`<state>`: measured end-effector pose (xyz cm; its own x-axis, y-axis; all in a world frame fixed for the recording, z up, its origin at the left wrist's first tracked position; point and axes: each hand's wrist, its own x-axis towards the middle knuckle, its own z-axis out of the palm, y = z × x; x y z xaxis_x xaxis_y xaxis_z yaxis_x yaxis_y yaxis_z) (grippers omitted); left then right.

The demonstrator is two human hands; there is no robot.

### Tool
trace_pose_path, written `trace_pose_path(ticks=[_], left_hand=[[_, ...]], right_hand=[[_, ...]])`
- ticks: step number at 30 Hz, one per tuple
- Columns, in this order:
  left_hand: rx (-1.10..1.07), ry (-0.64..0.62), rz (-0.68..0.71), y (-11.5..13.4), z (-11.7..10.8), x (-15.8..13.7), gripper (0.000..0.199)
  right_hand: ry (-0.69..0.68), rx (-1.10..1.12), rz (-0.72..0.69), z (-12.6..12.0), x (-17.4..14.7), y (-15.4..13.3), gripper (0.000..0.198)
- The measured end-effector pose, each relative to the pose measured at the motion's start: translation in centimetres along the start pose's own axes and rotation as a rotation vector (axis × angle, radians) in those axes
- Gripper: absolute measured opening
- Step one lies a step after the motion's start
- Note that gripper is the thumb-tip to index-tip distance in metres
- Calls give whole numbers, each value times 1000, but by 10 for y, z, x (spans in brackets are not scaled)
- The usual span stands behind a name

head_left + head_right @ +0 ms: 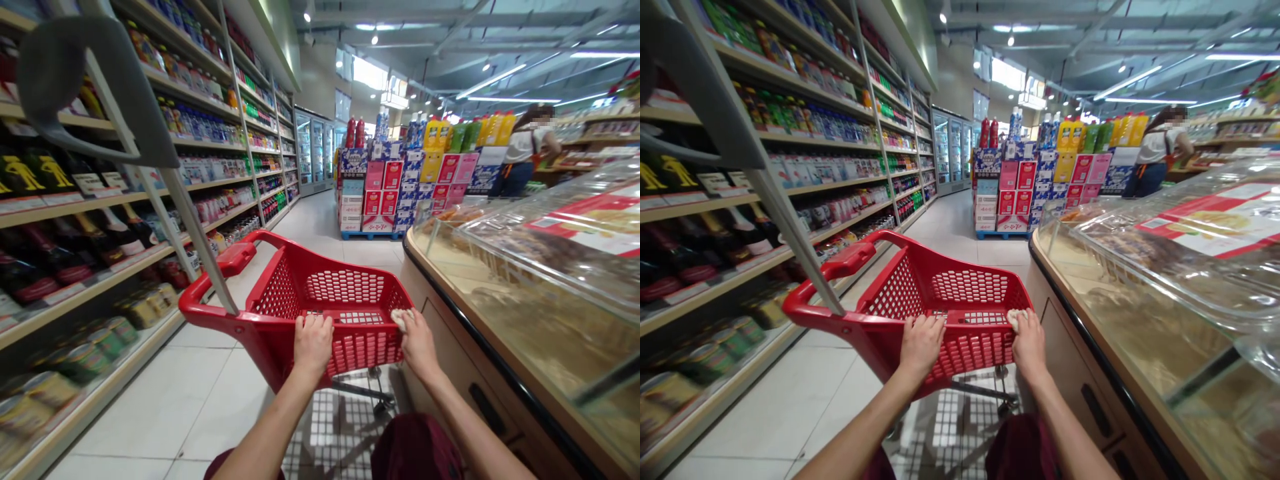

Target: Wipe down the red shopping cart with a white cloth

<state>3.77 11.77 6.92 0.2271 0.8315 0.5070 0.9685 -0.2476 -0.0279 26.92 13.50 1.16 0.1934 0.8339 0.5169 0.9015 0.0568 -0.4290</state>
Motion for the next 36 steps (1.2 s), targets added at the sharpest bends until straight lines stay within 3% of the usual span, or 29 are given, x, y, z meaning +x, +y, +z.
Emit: trace_pose_path(ticks=[3, 5, 9, 11, 13, 16, 18, 20, 24, 26, 29, 31, 36], left_hand=[[-5, -7, 11, 1, -2, 2, 22], [-9, -10, 17, 1, -2, 2, 23], [-7, -2, 27, 1, 0, 1, 23], [-4, 4, 28, 2, 1, 1, 24], [-3, 3, 21, 2, 1, 2, 24], [-6, -6, 14, 1, 0, 3, 25], [-8, -17, 22, 0, 0, 3, 25], [-6, -25, 32, 0, 0, 2, 24], [2, -27, 29, 1, 1, 2, 24], [-3, -31, 23, 2, 1, 3, 25], [-10, -31, 17, 2, 0, 4, 26], [-8, -29, 21, 1, 0, 4, 26], [-5, -20, 34, 3, 1, 2, 26]], right_hand=[[-46, 75, -176, 9, -11, -32, 52], [-66, 96, -255, 11, -12, -34, 52], [-2, -4, -83, 0, 1, 11, 45], [26, -41, -3, -1, 4, 20, 44], [27, -22, -37, 3, -1, 4, 47], [-6, 73, -239, 14, -12, -34, 54], [-32, 97, -317, 15, -14, -40, 55], [-33, 55, -255, 8, -8, -23, 51], [7, -69, 3, -5, 7, 12, 43], [11, -44, -19, -1, 5, 0, 44], [-5, 82, -226, 13, -6, -38, 51], [-24, 120, -300, 17, -9, -47, 52], [4, 12, -66, 3, 2, -17, 44]])
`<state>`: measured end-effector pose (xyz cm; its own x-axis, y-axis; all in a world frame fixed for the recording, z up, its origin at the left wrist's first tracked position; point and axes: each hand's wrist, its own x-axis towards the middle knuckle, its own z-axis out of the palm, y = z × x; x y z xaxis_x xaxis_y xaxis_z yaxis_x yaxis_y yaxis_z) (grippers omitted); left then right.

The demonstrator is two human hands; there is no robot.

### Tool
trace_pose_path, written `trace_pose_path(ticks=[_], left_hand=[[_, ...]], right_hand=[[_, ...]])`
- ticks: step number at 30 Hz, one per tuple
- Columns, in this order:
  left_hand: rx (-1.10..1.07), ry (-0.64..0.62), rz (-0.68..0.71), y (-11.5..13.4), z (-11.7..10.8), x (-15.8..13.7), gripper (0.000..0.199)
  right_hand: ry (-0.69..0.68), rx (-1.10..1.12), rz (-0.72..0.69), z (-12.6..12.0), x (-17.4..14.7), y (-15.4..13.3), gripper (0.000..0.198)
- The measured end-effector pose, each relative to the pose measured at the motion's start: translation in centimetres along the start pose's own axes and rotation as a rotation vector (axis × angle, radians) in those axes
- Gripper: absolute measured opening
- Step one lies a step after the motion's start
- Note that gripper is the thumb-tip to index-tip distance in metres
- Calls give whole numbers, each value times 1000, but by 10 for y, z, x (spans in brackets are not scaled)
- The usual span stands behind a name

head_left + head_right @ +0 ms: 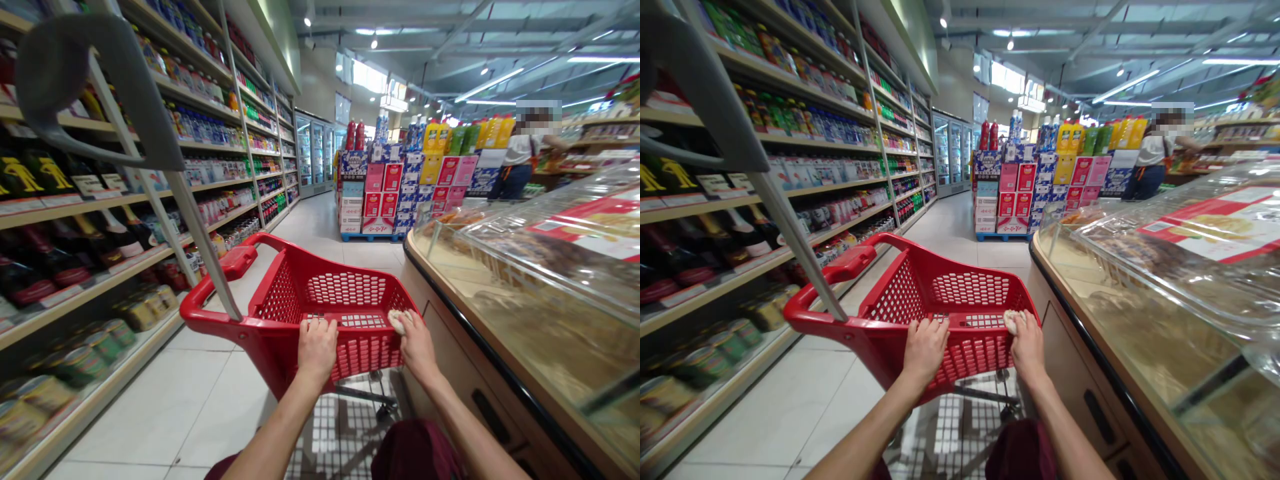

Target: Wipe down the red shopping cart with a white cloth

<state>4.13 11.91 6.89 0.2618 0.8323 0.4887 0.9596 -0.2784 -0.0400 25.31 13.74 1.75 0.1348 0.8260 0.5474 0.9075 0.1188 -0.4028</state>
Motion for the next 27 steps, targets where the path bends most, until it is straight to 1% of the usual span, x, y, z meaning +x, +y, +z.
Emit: trace_pose_path(ticks=[1, 2, 5, 6, 7, 8, 11, 12, 13, 14, 15, 18, 19, 20, 22, 25, 26, 27], left_hand=[[-1, 1, -3, 2, 1, 0, 26], [-2, 2, -8, 4, 2, 1, 25], [-18, -2, 5, 3, 0, 2, 25], [-23, -4, 25, -1, -2, 2, 26], [-20, 0, 38, -7, -6, 1, 26], [-8, 11, 42, -15, -11, 0, 27], [62, 43, 9, -44, -27, -5, 26], [82, 44, 1, -52, -31, -6, 25], [93, 37, 6, -58, -34, -7, 25], [98, 31, 12, -61, -36, -8, 26], [100, 31, 14, -63, -36, -8, 27], [107, 43, 11, -61, -34, -6, 28], [109, 47, 9, -59, -33, -5, 28], [108, 51, 5, -58, -32, -4, 28], [98, 59, 0, -56, -32, -4, 27], [84, 68, -7, -54, -33, -6, 28], [79, 71, -9, -53, -33, -6, 28], [74, 76, -11, -52, -33, -7, 28]], right_hand=[[6, -9, 26, -1, 1, 0, 44], [5, -1, 19, 0, 0, -5, 45], [-42, 77, -146, 9, -4, -31, 51], [-61, 90, -188, 10, -5, -36, 51], [-74, 86, -201, 10, -4, -36, 50], [-80, 67, -181, 8, -3, -30, 49], [-45, -13, -19, -2, 6, 1, 45], [-23, -25, 24, -3, 7, 7, 45], [-5, -23, 43, -2, 8, 7, 45], [5, -5, 34, 1, 6, 0, 45], [5, 28, -7, 7, 4, -12, 46], [-21, 154, -206, 24, -7, -58, 52], [-27, 181, -252, 27, -8, -67, 54], [-30, 191, -270, 28, -8, -69, 55], [-32, 166, -225, 23, -4, -56, 53], [-10, 81, -52, 12, 4, -26, 47], [0, 69, -23, 10, 4, -23, 46], [6, 72, -27, 10, 3, -26, 46]])
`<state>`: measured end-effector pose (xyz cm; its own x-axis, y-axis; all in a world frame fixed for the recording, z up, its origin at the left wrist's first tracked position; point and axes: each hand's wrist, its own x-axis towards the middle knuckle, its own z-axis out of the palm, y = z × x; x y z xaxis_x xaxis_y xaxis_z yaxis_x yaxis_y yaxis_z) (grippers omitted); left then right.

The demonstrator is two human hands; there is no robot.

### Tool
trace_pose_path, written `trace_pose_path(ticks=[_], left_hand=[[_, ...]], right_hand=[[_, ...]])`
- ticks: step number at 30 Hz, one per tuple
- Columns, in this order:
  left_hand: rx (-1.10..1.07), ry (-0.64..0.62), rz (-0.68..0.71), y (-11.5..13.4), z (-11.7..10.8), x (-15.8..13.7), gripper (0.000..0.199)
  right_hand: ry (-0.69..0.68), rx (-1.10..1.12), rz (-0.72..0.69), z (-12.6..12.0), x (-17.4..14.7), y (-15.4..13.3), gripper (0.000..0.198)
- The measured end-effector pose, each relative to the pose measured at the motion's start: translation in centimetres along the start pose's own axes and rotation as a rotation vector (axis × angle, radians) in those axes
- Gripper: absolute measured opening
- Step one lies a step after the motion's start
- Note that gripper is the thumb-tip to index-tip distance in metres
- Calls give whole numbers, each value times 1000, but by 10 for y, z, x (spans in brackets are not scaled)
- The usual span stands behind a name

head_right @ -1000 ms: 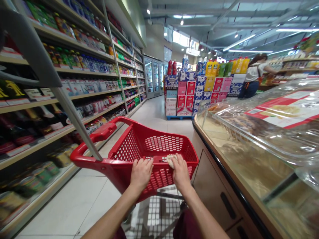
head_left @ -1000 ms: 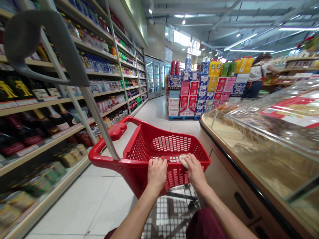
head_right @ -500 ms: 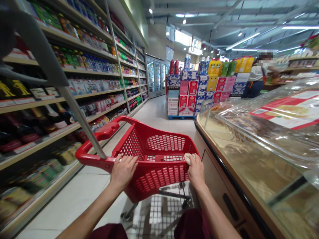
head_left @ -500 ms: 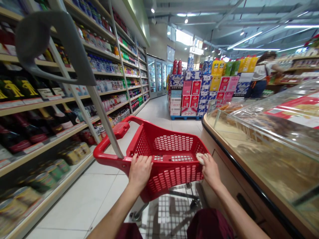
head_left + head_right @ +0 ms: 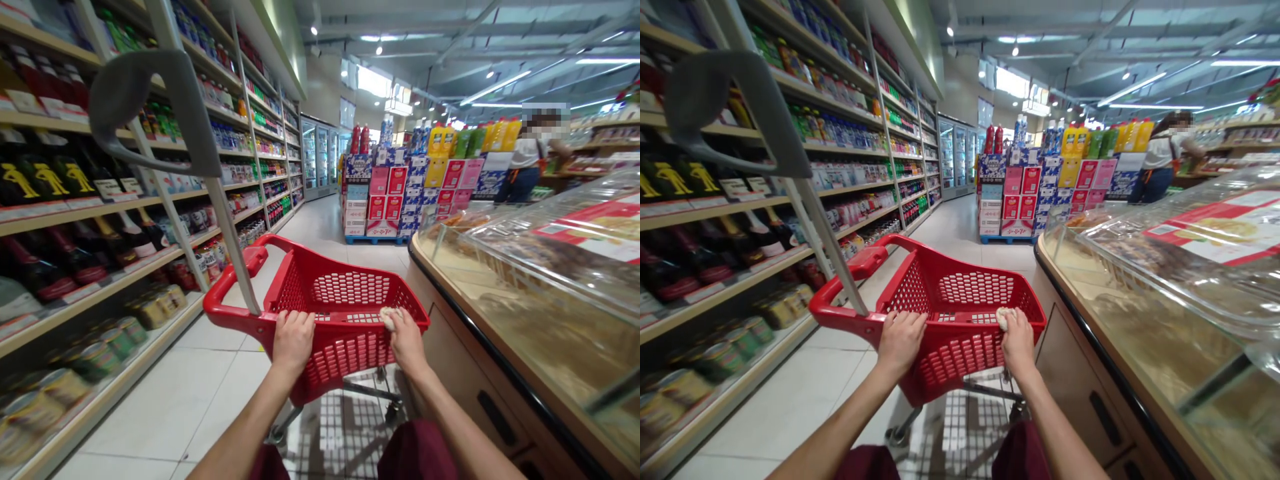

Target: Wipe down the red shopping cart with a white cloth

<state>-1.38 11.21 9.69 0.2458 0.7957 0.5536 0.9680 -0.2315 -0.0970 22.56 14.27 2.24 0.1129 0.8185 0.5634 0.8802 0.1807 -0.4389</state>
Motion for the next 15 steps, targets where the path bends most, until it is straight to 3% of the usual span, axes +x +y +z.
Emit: trace_pose_path(ticks=[6, 12, 15], left_hand=[[-38, 33, 8, 4, 0, -3, 27], [-54, 19, 22, 4, 0, -7, 28], [-57, 23, 21, 4, 0, -6, 28]], right_hand=[[-50, 141, -236, 16, -12, -51, 53], [-42, 21, -6, -1, 0, -27, 44], [-82, 96, -143, 7, -4, -56, 49]])
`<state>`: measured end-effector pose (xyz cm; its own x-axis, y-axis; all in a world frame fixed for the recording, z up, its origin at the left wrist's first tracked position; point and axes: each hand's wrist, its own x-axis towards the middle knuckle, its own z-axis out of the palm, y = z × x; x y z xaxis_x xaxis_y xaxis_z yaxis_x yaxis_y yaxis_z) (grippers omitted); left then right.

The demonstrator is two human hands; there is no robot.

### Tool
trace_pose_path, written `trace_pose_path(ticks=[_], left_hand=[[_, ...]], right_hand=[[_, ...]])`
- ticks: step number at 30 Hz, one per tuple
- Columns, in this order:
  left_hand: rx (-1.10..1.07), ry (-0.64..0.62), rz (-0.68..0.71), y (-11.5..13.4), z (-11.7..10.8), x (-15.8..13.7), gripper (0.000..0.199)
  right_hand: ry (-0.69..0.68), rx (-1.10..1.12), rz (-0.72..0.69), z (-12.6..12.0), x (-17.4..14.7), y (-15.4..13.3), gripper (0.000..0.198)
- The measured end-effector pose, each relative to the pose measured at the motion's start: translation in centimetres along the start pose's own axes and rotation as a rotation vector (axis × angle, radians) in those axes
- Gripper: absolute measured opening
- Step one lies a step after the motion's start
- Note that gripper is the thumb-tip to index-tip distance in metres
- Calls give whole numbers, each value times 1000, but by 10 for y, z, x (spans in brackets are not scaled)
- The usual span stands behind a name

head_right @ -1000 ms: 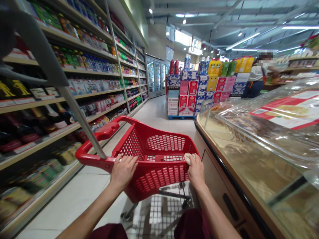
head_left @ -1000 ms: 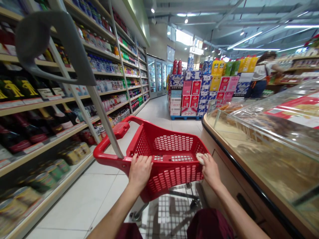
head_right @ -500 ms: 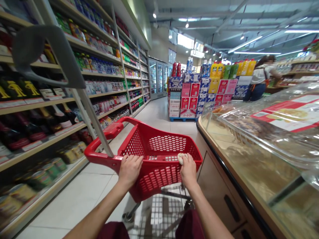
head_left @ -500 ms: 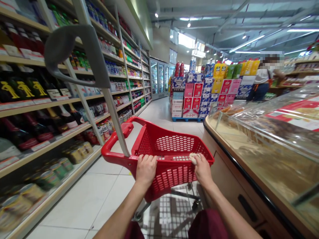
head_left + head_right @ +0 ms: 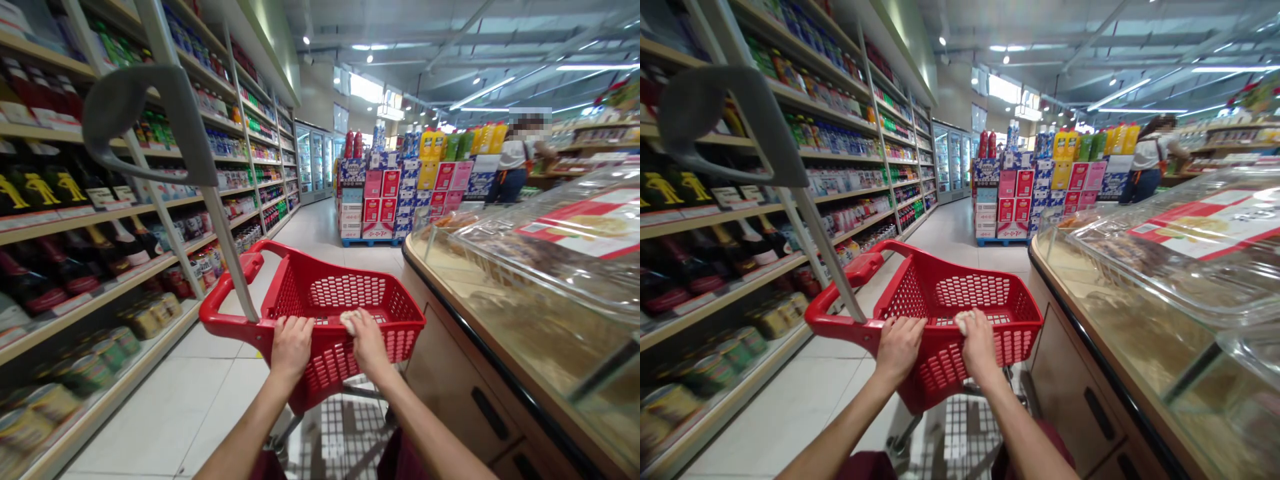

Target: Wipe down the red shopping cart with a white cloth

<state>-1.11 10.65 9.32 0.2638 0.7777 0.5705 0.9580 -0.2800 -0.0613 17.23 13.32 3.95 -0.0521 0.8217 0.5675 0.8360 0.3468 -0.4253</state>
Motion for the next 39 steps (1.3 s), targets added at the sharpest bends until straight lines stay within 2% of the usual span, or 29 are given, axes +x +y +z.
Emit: trace_pose_path(ticks=[2, 4, 8, 10, 14, 16, 18, 22, 24, 28, 30, 33, 35, 37, 39], left_hand=[[-2, 4, 4, -1, 0, 1, 28], [-4, -1, 12, -2, 0, 0, 29], [-2, -14, 12, -3, 1, -2, 31], [-3, -16, 8, -2, 1, -2, 32], [-8, -7, 5, 0, 0, 0, 32], [-6, -12, 14, 0, 0, 0, 31], [-6, -22, 17, 0, 0, -1, 32], [-9, -27, 9, 0, 1, -1, 33], [-7, -25, 8, 1, 2, 0, 33], [3, -14, 18, 1, 3, 1, 32], [2, -4, 34, 1, 4, 1, 32], [3, 12, 45, 2, 5, 1, 31], [2, 21, 35, 3, 6, 1, 31], [-3, 26, 26, 4, 6, 2, 31], [-6, 28, 27, 5, 6, 3, 31]], right_hand=[[-18, 61, -107, 9, 1, -17, 53], [-22, 64, -123, 9, 2, -14, 52], [41, -57, 59, -7, 2, 29, 43], [54, -90, 106, -8, 0, 34, 42], [9, -34, -86, 8, -7, 4, 52], [13, -16, -132, 10, -8, 2, 56], [29, -41, -69, 1, -8, 20, 53], [71, -136, 155, -19, -5, 59, 46], [64, -129, 138, -16, -6, 54, 47], [30, -46, -77, -1, -11, 28, 55], [27, -59, -58, -4, -11, 33, 54], [33, -136, 133, -18, -8, 56, 49], [32, -157, 198, -22, -5, 57, 48], [20, -120, 133, -15, -5, 41, 48], [8, -56, 6, -2, -7, 16, 51]])
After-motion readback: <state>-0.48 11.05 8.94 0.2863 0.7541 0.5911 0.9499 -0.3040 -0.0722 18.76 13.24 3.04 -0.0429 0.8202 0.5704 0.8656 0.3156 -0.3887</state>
